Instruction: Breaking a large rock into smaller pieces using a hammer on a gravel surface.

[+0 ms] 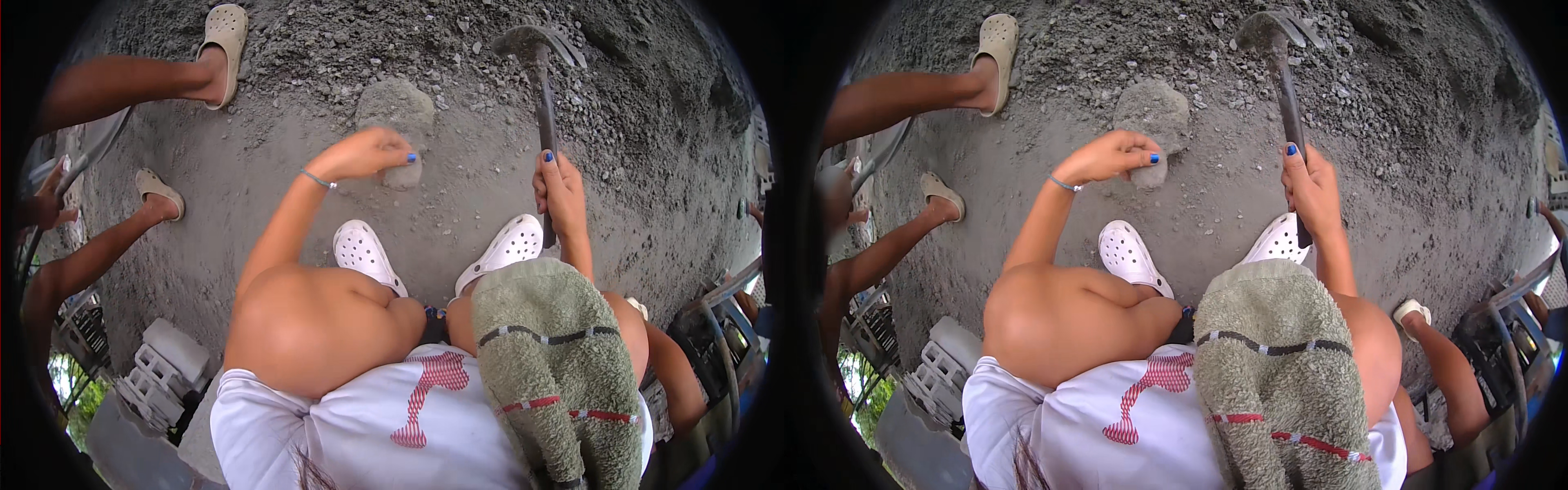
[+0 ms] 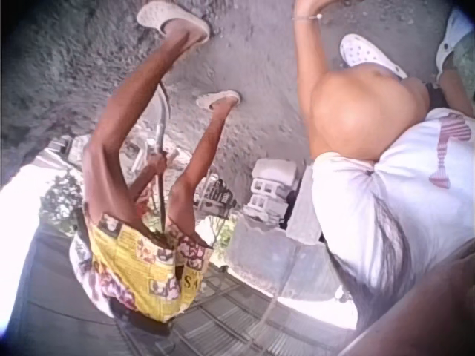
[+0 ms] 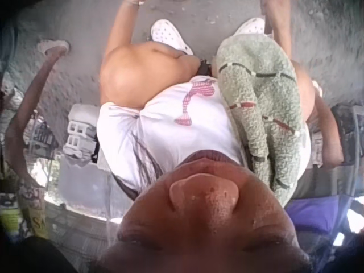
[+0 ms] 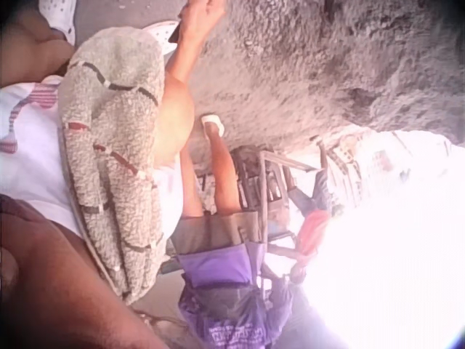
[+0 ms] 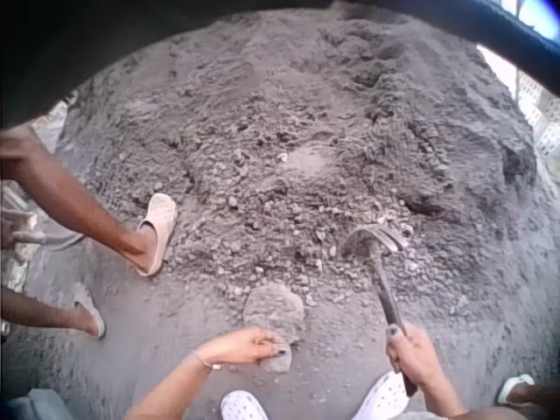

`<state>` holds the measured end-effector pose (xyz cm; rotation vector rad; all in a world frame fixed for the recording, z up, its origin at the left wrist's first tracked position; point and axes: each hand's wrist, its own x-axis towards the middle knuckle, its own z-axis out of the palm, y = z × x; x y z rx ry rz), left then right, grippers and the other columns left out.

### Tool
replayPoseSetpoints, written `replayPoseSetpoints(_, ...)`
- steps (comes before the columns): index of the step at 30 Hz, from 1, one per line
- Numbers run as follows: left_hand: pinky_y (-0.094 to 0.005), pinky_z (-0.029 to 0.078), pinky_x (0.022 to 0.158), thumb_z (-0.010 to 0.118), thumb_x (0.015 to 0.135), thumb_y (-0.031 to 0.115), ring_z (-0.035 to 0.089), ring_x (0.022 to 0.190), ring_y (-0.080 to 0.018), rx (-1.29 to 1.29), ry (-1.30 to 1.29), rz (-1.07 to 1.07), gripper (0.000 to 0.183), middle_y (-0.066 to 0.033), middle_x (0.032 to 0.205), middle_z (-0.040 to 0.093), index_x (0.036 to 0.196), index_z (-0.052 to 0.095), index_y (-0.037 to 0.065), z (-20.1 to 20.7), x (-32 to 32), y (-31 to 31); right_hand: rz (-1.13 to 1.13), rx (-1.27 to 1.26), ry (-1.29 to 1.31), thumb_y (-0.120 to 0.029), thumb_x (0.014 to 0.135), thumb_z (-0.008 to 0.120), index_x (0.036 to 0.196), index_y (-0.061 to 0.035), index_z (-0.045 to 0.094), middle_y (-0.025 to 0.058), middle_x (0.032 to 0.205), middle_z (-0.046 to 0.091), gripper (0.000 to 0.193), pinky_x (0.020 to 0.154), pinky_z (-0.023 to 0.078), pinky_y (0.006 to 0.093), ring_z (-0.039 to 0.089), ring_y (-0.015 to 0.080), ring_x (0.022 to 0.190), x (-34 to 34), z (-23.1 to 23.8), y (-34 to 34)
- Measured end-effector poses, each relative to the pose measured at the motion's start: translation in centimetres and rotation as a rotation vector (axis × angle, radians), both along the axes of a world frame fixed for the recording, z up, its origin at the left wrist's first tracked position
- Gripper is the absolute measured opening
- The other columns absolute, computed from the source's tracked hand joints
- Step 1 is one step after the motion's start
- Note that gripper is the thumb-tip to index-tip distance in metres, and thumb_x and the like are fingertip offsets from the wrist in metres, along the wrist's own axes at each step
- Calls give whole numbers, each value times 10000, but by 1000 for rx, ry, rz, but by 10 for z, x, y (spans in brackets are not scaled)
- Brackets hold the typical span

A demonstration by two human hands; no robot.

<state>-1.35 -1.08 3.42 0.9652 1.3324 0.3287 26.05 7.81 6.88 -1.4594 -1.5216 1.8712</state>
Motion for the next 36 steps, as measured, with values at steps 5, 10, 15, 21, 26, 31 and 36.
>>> replayPoseSetpoints(5,-272,433,542,524,801,320,554,667,-145,212,299,51,404,-66,770,589,1047,516,1,-36,25,78,-32,-24,-64,-313,866,432,715,-76,443,-44,511,371,281,352,265,179,326,30,390,17,-4,-12)
replayPoseSetpoints(10,-380,362,787,557,740,342,512,929,-270,564,847,126,479,-160,985,548,1069,484,2,-31,1,45,23,255,-295,-257,802,535,750,-14,509,-4,524,435,249,426,300,254,363,81,471,33,-10,-15)
replayPoseSetpoints(15,-434,240,913,642,655,366,388,1099,-307,491,1171,-62,690,-205,1144,449,1150,390,-42,-41,19,-1,69,581,-352,-165,769,568,812,-11,544,-8,540,430,162,454,309,217,373,61,502,25,42,8)
replayPoseSetpoints(21,-421,232,934,680,602,407,368,1116,-316,499,1186,-119,797,-227,1172,420,1157,369,-73,-43,20,3,-28,790,193,-84,813,489,1071,31,471,21,768,505,283,537,392,188,479,53,654,0,67,25)
replayPoseSetpoints(26,-417,230,937,684,596,410,371,1114,-307,475,1155,-126,801,-223,1169,425,1151,376,-79,-42,20,-3,233,707,-311,-104,789,493,1045,-35,374,190,641,531,291,535,428,382,541,334,576,-9,-65,0)
replayPoseSetpoints(31,-414,234,935,683,595,412,379,1104,-306,519,1176,-109,793,-217,1154,437,1144,386,-77,-44,22,0,278,567,-591,-186,791,498,929,-18,399,243,644,541,238,533,403,463,525,428,612,12,-131,5)
replayPoseSetpoints(36,-414,230,934,683,595,416,377,1112,-309,498,1182,-108,792,-221,1160,432,1144,388,-73,-51,14,-8,104,529,-333,-199,809,497,824,-17,438,186,607,537,193,496,407,396,546,361,570,-6,-57,29)
